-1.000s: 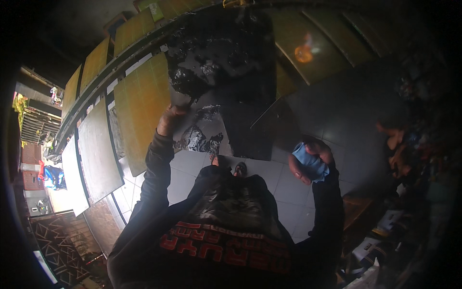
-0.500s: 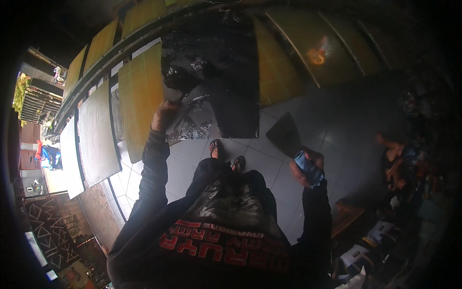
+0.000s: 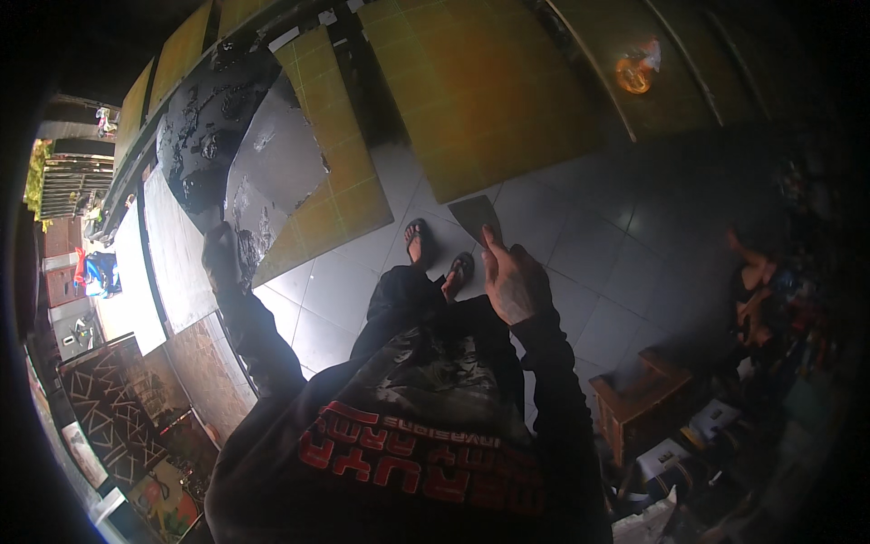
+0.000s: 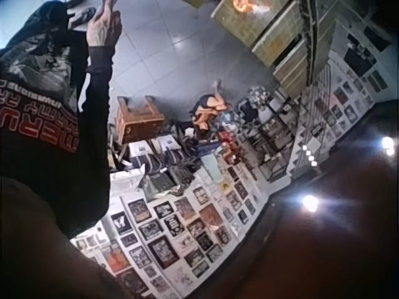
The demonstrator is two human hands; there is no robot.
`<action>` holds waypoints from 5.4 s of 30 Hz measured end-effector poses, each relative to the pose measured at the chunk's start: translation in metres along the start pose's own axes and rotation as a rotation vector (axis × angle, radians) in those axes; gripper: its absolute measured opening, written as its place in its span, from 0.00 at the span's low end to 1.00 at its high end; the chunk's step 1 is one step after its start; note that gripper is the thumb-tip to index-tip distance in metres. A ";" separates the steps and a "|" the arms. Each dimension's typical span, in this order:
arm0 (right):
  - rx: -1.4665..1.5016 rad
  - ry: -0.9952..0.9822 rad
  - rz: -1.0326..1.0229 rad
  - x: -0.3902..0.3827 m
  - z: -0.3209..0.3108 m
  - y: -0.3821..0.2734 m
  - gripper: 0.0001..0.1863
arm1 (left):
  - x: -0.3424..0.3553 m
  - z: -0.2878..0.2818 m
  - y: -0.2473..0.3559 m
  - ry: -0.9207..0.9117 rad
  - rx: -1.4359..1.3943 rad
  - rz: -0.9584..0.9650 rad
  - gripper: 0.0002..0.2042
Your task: The person scrapes excess ink from a screen printing plate, wipes it clean with a cloth, and then cleans various printing tables by spraying them with a cleaning liquid and wiping them down.
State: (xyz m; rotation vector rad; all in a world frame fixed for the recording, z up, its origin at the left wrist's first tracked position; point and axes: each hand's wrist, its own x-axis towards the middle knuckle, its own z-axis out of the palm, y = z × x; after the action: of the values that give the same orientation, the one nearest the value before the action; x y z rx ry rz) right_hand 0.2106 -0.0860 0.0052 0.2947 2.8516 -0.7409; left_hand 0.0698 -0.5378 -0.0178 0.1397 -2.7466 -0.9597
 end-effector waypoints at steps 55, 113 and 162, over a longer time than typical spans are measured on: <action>-0.084 -0.194 0.119 0.119 -0.082 -0.052 0.20 | -0.026 -0.050 -0.142 0.361 -0.146 -0.580 0.17; 0.316 0.171 -0.504 0.451 -0.121 -0.120 0.23 | -0.060 -0.039 -0.141 0.400 0.072 -0.298 0.18; -0.576 0.121 -0.610 0.600 -0.012 -0.113 0.14 | -0.132 -0.064 -0.132 0.460 0.056 -0.395 0.15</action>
State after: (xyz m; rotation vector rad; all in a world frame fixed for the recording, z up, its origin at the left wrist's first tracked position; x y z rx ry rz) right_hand -0.3955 -0.0896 -0.0660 -0.6500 3.1142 0.0636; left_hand 0.2150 -0.6578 -0.0760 0.8279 -2.3551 -0.8085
